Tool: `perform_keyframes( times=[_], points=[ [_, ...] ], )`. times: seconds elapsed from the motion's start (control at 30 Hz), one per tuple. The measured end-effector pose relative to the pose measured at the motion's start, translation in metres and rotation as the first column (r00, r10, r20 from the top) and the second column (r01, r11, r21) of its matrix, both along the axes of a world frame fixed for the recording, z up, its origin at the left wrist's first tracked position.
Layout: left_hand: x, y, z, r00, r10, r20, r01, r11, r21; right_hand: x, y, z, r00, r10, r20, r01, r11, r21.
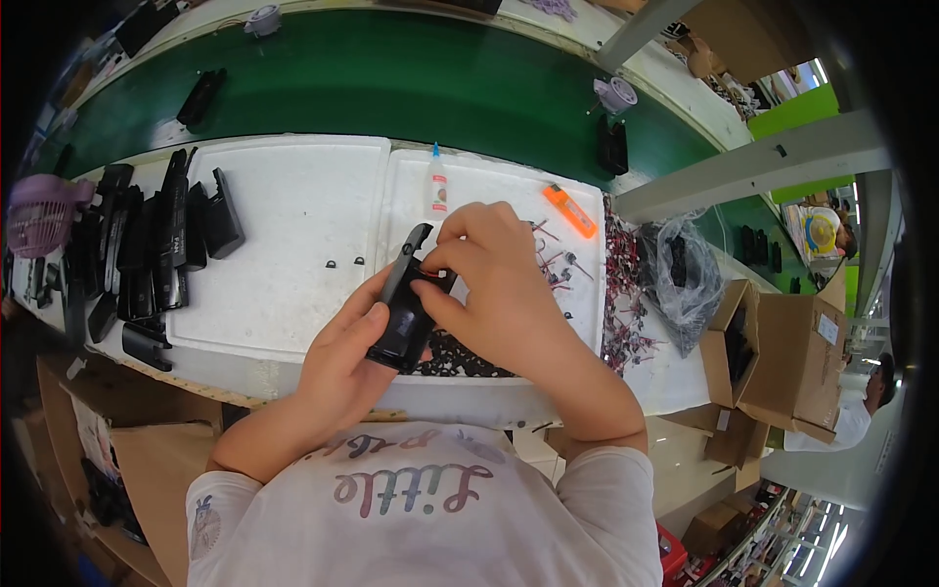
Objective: The person assembles electronic components by applying glue from a bottle to plastic housings, then inserting small electronic components and small screws into the housings by hand and with tweezers.
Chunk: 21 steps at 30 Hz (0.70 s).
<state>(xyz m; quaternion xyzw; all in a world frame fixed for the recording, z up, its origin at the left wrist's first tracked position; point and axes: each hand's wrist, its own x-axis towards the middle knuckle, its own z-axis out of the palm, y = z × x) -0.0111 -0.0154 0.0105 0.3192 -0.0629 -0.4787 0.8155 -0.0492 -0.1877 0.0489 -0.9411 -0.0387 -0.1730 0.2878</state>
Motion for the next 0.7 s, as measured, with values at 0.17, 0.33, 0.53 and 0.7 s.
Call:
perform_keyframes(
  times=[0.17, 0.33, 0.53, 0.7],
  points=[
    [-0.001, -0.002, 0.001, 0.999, -0.001, -0.038, -0.001, 1.000, -0.031, -0.001, -0.004, 0.003, 0.999, 0.041, -0.011, -0.041, 0.998, 0.044],
    [-0.005, -0.003, 0.002, 0.999, -0.004, 0.054, 0.005, 1.000, -0.007, 0.000, 0.002, 0.000, 0.998, 0.015, 0.055, -0.009, 0.994, -0.111],
    [-0.002, -0.003, 0.002, 0.999, 0.035, 0.028, -0.035, 0.999, 0.009, 0.004, -0.001, -0.003, 0.999, 0.036, 0.002, -0.036, 0.997, -0.073],
    [0.005, 0.000, 0.003, 0.997, 0.021, -0.071, -0.026, 0.997, -0.070, -0.004, -0.021, 0.013, 0.995, 0.092, -0.035, -0.090, 0.993, 0.071]
  ],
)
